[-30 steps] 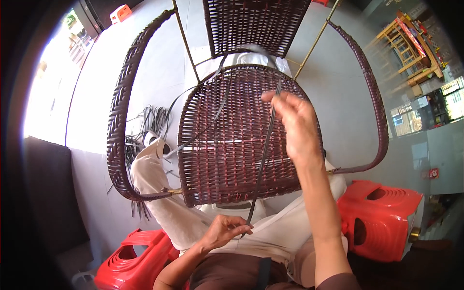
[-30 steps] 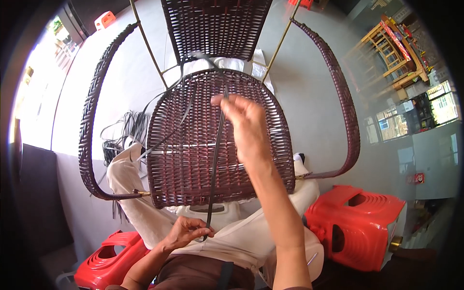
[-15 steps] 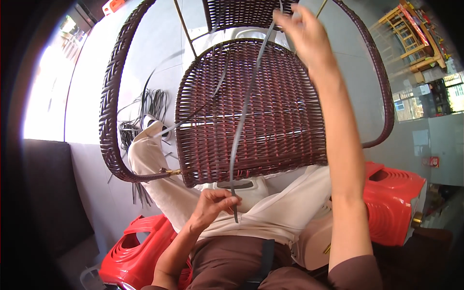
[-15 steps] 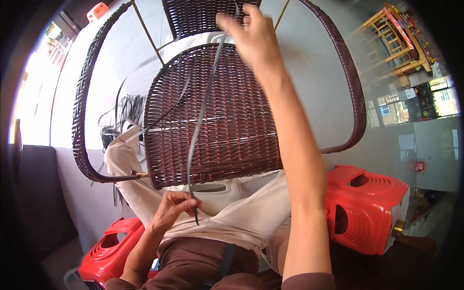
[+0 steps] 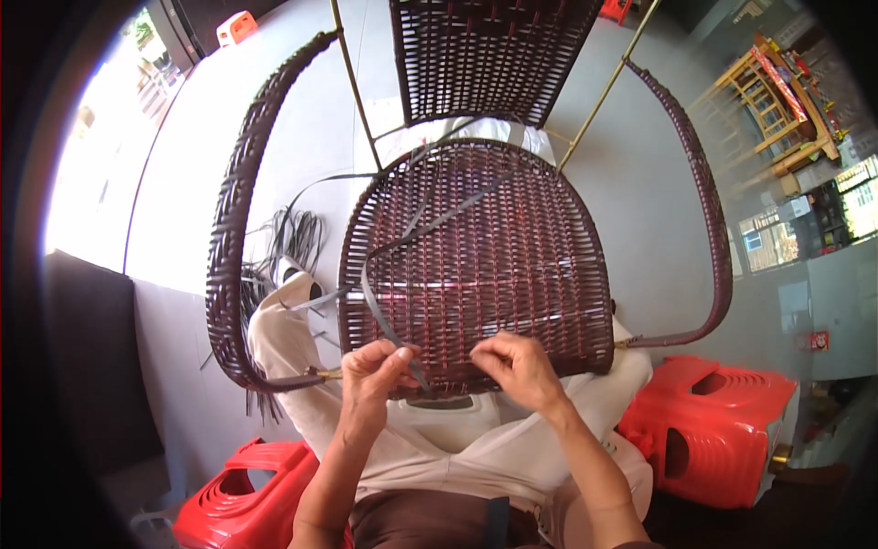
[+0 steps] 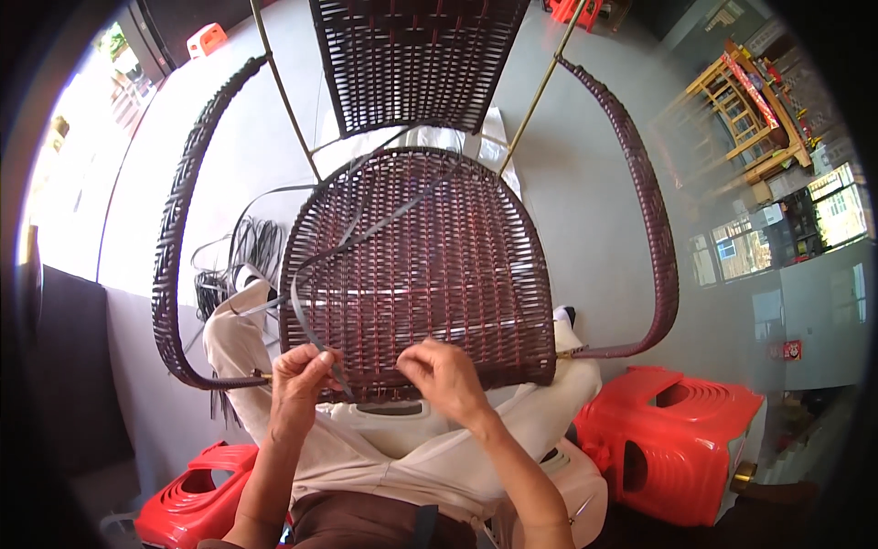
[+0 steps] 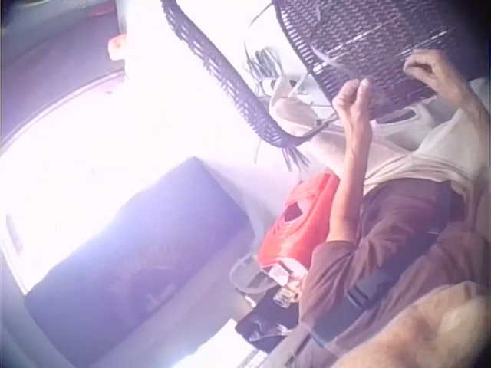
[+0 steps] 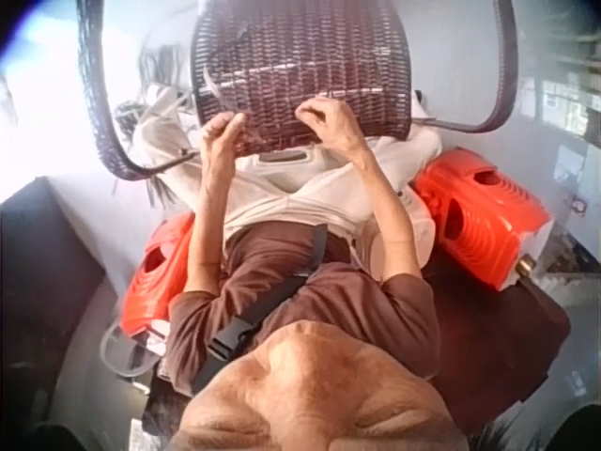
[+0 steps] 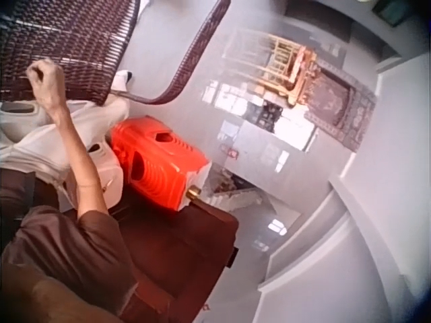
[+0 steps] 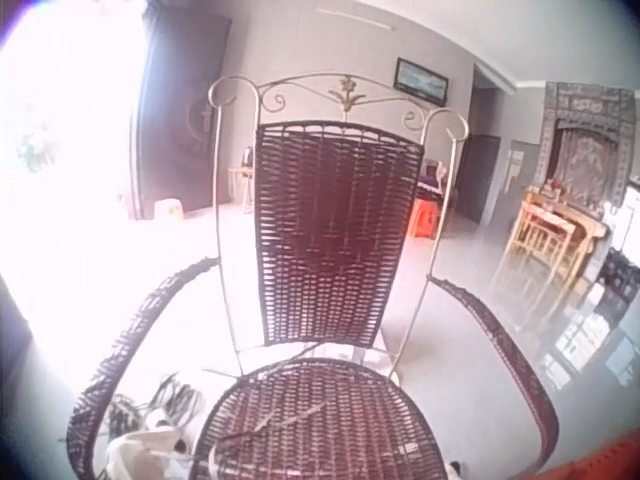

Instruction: The person weaves synthetic rattan strips through the frame of a chair using a small screwdriver and cutting the strips with shears.

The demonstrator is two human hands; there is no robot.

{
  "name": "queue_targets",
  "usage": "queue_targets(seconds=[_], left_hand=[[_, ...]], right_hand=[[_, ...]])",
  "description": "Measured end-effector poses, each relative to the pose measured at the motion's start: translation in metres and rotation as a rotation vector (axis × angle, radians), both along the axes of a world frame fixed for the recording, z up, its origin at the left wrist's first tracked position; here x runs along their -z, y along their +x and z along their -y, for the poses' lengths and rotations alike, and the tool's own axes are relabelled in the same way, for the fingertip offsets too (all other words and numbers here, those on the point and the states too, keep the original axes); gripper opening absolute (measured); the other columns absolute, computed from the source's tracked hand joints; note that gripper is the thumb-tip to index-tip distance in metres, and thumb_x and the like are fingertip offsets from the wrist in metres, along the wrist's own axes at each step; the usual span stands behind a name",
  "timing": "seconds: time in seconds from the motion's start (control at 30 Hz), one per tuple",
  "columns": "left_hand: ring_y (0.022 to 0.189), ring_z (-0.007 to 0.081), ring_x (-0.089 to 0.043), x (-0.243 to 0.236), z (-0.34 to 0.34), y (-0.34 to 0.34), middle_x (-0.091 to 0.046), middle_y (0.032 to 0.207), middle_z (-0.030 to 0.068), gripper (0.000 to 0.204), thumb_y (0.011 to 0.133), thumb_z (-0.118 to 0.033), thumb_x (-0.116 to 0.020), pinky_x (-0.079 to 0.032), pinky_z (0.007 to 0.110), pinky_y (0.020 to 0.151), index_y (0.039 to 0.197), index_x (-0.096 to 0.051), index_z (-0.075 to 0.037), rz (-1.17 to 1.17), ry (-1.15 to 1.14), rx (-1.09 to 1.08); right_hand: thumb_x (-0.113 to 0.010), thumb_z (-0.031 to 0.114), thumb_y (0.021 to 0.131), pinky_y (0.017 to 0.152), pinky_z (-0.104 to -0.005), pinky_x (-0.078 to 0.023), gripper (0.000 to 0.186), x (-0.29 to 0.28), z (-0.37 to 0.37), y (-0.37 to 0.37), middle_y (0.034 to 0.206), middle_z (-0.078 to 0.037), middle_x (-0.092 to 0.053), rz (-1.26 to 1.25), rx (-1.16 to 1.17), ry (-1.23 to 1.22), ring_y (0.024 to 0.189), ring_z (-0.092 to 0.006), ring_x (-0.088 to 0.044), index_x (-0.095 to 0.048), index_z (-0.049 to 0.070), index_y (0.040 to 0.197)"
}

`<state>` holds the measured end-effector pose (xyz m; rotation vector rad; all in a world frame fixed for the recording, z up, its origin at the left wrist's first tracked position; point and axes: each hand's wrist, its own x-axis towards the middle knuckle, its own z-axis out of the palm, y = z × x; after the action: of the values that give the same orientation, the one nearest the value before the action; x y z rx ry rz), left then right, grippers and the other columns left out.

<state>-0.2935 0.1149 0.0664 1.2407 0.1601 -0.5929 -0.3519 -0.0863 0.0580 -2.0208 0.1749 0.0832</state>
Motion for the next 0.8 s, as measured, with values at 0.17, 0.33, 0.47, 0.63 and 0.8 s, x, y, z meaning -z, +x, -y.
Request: queue_targets(seconds=[0.17, 0.33, 0.47, 0.63, 0.8], left_hand=[[0.060, 0.0095, -0.058, -0.004, 0.002, 0.031, -0.064, 0.076, 0.0078, 0.011, 0.082, -0.010, -0.060, -0.048, 0.020, 0.053, 0.081, -0.063, 0.001, 0.032, -0.016, -0.014], [0.058, 0.0109, -0.058, 0.008, -0.001, 0.023, -0.063, 0.071, 0.0080, 0.012, 0.080, -0.009, -0.061, -0.048, 0.021, 0.051, 0.078, -0.063, 0.002, -0.024, 0.009, 0.088], [0.062, 0.0128, -0.059, 0.022, 0.009, 0.020, -0.063, 0.074, 0.0095, 0.011, 0.082, -0.007, -0.059, -0.048, 0.021, 0.052, 0.078, -0.063, 0.002, -0.090, 0.003, 0.218], [0.064, 0.0122, -0.059, 0.019, 0.045, 0.040, -0.063, 0.078, 0.0088, 0.013, 0.083, -0.011, -0.059, -0.048, 0.022, 0.053, 0.076, -0.062, 0.000, -0.137, 0.008, 0.254], [0.064, 0.0114, -0.057, 0.025, 0.103, 0.106, -0.064, 0.085, 0.0127, 0.024, 0.082, -0.018, -0.059, -0.049, 0.025, 0.059, 0.066, -0.057, -0.001, 0.113, 0.083, 0.110]], right_hand=[[-0.061, 0.010, 0.076, 0.060, -0.0333, -0.045, 0.011, 0.016, 0.025, 0.068, 0.075, -0.011, -0.060, 0.131, 0.008, -0.314, 0.065, -0.0242, -0.059, -0.062, 0.002, 0.085], [-0.056, 0.007, 0.083, 0.036, -0.0243, -0.046, 0.023, 0.024, 0.029, 0.139, 0.068, -0.012, -0.061, -0.078, 0.174, 0.110, 0.047, -0.0159, -0.059, -0.052, -0.003, 0.103], [-0.053, 0.010, 0.085, 0.035, -0.0218, -0.047, 0.030, 0.025, 0.024, 0.194, 0.072, -0.014, -0.057, -0.201, 0.226, 0.536, 0.050, -0.0160, -0.059, -0.043, -0.007, 0.107], [-0.053, 0.008, 0.084, 0.049, -0.0240, -0.055, 0.015, 0.009, 0.012, 0.264, 0.073, -0.014, -0.058, -0.185, 0.303, 0.886, 0.063, -0.0214, -0.063, -0.050, -0.006, 0.087], [-0.055, 0.010, 0.084, 0.065, -0.0298, -0.056, 0.019, 0.009, 0.044, 0.310, 0.083, -0.015, -0.061, -0.307, 0.046, 0.635, 0.073, -0.0205, -0.063, -0.055, -0.007, 0.091]])
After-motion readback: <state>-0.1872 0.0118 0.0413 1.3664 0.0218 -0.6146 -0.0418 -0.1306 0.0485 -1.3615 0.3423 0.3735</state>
